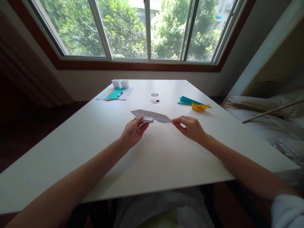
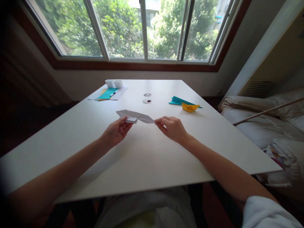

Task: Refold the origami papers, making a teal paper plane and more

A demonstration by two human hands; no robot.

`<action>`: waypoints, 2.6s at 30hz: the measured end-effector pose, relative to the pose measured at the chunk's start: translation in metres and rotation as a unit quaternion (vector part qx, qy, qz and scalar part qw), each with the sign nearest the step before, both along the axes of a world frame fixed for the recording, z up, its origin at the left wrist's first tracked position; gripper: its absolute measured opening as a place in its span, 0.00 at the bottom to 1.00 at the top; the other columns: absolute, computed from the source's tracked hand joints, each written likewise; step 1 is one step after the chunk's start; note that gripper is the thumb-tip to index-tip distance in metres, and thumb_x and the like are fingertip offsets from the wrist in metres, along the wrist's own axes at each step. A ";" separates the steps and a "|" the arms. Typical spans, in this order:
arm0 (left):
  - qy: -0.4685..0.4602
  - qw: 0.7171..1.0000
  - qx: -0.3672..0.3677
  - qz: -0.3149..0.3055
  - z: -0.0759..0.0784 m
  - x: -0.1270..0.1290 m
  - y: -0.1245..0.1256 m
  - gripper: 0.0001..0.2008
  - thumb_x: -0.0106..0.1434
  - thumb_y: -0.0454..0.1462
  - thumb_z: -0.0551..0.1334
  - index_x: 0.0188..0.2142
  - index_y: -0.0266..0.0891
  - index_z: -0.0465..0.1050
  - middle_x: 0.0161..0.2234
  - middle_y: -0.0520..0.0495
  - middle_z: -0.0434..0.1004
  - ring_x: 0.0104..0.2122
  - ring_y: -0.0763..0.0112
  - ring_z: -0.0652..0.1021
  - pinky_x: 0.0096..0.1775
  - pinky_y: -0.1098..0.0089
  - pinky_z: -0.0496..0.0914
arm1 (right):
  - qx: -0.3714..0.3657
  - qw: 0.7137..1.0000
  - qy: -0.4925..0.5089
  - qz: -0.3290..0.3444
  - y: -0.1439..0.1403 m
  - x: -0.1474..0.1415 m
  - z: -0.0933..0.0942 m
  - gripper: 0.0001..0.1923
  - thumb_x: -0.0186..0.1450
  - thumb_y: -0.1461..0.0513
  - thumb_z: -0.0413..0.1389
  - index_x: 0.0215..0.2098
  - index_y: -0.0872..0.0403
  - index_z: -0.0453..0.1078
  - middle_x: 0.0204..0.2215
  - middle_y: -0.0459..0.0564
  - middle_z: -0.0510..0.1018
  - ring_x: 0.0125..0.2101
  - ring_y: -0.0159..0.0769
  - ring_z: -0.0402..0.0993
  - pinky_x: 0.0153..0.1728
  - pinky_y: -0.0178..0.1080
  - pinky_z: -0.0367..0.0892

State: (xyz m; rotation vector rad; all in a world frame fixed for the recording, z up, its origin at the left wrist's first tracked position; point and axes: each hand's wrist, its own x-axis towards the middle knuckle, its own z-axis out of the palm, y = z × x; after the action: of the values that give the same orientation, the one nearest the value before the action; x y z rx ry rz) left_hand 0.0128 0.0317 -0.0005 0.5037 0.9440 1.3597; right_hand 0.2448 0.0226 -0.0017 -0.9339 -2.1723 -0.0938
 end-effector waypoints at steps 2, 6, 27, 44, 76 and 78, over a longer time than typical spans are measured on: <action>0.008 1.000 0.011 0.011 -0.001 -0.001 0.002 0.03 0.60 0.29 0.57 0.33 0.34 0.69 0.29 0.48 0.76 0.26 0.76 0.77 0.29 0.78 0.73 | -0.016 0.998 -0.036 0.057 0.001 0.001 -0.001 0.08 0.64 0.60 0.51 0.35 0.52 0.71 0.29 0.47 0.78 0.27 0.31 0.73 0.31 0.35 0.66; 0.030 0.998 0.054 0.020 -0.005 -0.003 0.003 0.01 0.58 0.29 0.60 0.31 0.33 0.68 0.28 0.48 0.75 0.24 0.77 0.76 0.29 0.77 0.72 | -0.043 0.989 -0.056 0.128 0.001 0.001 -0.002 0.09 0.64 0.58 0.51 0.36 0.52 0.71 0.28 0.47 0.77 0.26 0.30 0.72 0.29 0.33 0.66; 0.454 0.769 0.432 -0.127 0.016 0.006 -0.041 0.13 0.48 0.33 0.69 0.36 0.42 0.77 0.40 0.42 0.75 0.42 0.64 0.74 0.47 0.70 0.66 | 0.056 0.989 0.062 0.121 -0.015 -0.018 0.006 0.07 0.60 0.65 0.54 0.38 0.51 0.68 0.34 0.48 0.74 0.30 0.31 0.72 0.31 0.35 0.71; 0.534 0.590 0.606 -0.017 0.008 -0.003 -0.028 0.07 0.58 0.31 0.61 0.36 0.40 0.74 0.42 0.43 0.69 0.40 0.69 0.74 0.35 0.71 0.73 | 0.014 0.984 0.067 0.162 -0.003 -0.011 -0.002 0.05 0.60 0.66 0.53 0.35 0.52 0.67 0.39 0.51 0.73 0.37 0.33 0.73 0.36 0.36 0.71; 0.372 0.844 0.361 -0.137 0.014 0.014 -0.032 0.09 0.55 0.38 0.63 0.35 0.37 0.70 0.37 0.46 0.74 0.33 0.68 0.76 0.35 0.68 0.71 | -0.373 0.811 0.406 0.197 -0.005 -0.029 0.003 0.15 0.54 0.58 0.61 0.38 0.52 0.66 0.38 0.46 0.75 0.31 0.32 0.74 0.30 0.37 0.73; 0.314 0.888 0.296 -0.161 0.017 0.016 -0.032 0.09 0.53 0.39 0.63 0.33 0.35 0.71 0.33 0.47 0.74 0.30 0.69 0.76 0.31 0.69 0.71 | -0.369 0.825 0.386 0.186 -0.006 -0.030 0.005 0.16 0.55 0.57 0.61 0.38 0.52 0.64 0.37 0.46 0.74 0.27 0.29 0.73 0.25 0.33 0.70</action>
State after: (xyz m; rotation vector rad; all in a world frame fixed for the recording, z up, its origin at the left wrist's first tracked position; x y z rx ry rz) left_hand 0.0284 -0.0002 0.0169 1.5724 0.8800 1.1729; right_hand 0.2153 0.0163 0.0029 -0.7141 -1.5318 1.1893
